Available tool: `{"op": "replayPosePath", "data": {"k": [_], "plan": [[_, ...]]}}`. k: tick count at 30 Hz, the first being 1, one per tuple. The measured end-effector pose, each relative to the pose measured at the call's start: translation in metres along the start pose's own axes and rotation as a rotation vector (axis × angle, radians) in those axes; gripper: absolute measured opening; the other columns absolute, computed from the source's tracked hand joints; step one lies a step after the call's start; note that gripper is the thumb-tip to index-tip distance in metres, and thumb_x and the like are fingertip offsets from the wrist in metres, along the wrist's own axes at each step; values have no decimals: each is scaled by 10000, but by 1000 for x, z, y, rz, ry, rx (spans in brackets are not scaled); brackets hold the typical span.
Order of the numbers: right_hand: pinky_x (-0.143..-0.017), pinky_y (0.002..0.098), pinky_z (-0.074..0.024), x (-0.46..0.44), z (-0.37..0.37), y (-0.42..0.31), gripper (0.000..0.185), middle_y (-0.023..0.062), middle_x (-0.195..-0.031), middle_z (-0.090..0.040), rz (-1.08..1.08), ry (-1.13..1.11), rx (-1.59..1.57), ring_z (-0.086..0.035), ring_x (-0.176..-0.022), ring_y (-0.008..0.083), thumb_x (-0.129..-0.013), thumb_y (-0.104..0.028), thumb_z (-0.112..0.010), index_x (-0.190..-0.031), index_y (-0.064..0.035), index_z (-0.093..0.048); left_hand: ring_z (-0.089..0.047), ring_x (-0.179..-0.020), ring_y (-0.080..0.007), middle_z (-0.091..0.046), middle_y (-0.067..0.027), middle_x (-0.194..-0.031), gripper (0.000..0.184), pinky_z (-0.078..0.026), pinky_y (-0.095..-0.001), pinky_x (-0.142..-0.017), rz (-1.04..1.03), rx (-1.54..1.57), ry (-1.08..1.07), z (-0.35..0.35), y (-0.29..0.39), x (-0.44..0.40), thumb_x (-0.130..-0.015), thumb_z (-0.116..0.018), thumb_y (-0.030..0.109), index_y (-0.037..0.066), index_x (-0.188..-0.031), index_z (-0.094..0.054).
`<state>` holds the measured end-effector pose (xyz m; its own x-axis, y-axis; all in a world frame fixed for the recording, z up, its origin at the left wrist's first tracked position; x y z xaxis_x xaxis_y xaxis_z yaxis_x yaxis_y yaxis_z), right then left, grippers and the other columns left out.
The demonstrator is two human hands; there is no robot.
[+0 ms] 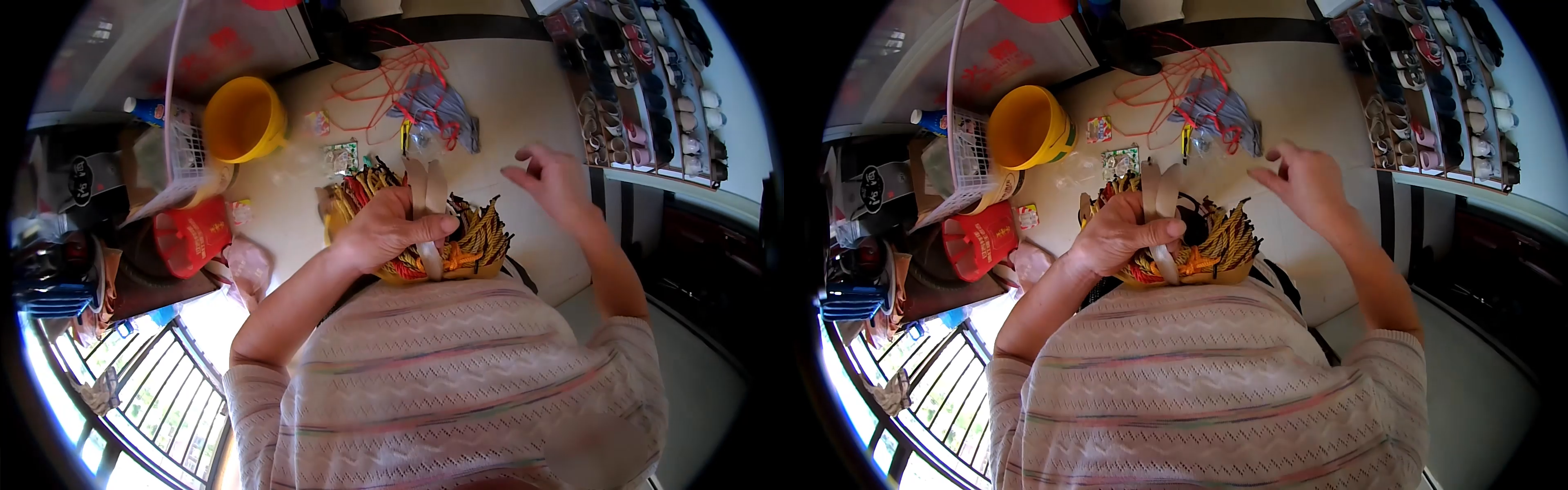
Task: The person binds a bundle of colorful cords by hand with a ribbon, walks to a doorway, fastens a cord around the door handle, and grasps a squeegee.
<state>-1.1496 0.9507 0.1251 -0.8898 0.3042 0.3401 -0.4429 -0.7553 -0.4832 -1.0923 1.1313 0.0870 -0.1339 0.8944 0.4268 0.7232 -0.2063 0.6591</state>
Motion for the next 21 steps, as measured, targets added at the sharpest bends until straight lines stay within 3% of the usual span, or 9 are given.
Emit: {"op": "replayPosePath", "data": {"k": [2, 3, 6, 9, 11, 19, 21], "plan": [[-490, 242, -420, 2, 14, -38, 210, 43, -594, -579, 145, -33, -292, -534, -542, 83, -779, -175, -670, -834, 22, -624, -573, -712, -113, -613, -43, -772, 240, -453, -229, -680, 5, 20, -13, -6, 4, 1, -794, -677, 159, -9, -946, -596], [-489, 226, -398, 7, -6, -56, 167, 16, -589, -560, 213, -285, -349, -497, -537, 59, -791, -134, -661, -863, 10, -619, -571, -719, -108, -613, -41, -778, 234, -449, -225, -686, 8, 26, -23, -9, 6, 1, -797, -674, 154, -7, -950, -596], [-488, 199, -383, -6, -25, -84, 138, -15, -613, -543, 218, -383, -563, -470, -537, 44, -816, -130, -638, -875, -7, -615, -561, -733, -95, -611, -36, -783, 205, -442, -215, -689, -27, -80, -9, -17, 13, 1, -804, -660, 123, -1, -955, -598], [-493, 184, -394, -14, -40, -78, 189, -7, -653, -568, 133, -351, -986, -522, -573, 43, -851, -209, -608, -823, -23, -599, -540, -758, -88, -604, -24, -790, 183, -417, -222, -702, -25, -231, -35, -14, 12, 3, -880, -554, 161, 6, -971, -588], [-502, 174, -395, -15, -36, -71, 163, -14, -654, -561, 125, -350, -1051, -523, -587, 37, -861, -181, -593, -819, -23, -583, -528, -764, -90, -595, -18, -776, 235, -401, -226, -709, -87, -229, -59, -18, 20, 5, -930, -459, 214, 12, -956, -576], [-522, 177, -390, -21, -17, -74, 109, -28, -680, -559, 215, -207, -1102, -497, -602, 18, -824, -119, -633, -818, -30, -570, -540, -710, -119, -591, -47, -751, 238, -415, -242, -690, -76, -19, 1, -7, 15, 4, -916, -453, 193, -15, -915, -569], [-548, 212, -406, -16, 0, -91, 114, -12, -712, -570, 463, -145, -820, -521, -638, 51, -805, -111, -648, -824, -29, -572, -542, -700, -121, -589, -53, -746, 208, -422, -247, -675, -92, -76, -27, -7, 16, 2, -891, -468, 162, -21, -909, -566]]}}
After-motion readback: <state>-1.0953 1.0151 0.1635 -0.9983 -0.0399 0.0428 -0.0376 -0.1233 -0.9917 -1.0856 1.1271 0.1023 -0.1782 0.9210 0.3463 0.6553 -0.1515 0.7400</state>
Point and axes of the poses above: each hand's wrist, its own x-axis away from the middle knuckle, its own z-axis out of the back of the hand, y = z × x, the point moved 8 cm from there along -x, towards the middle knuckle
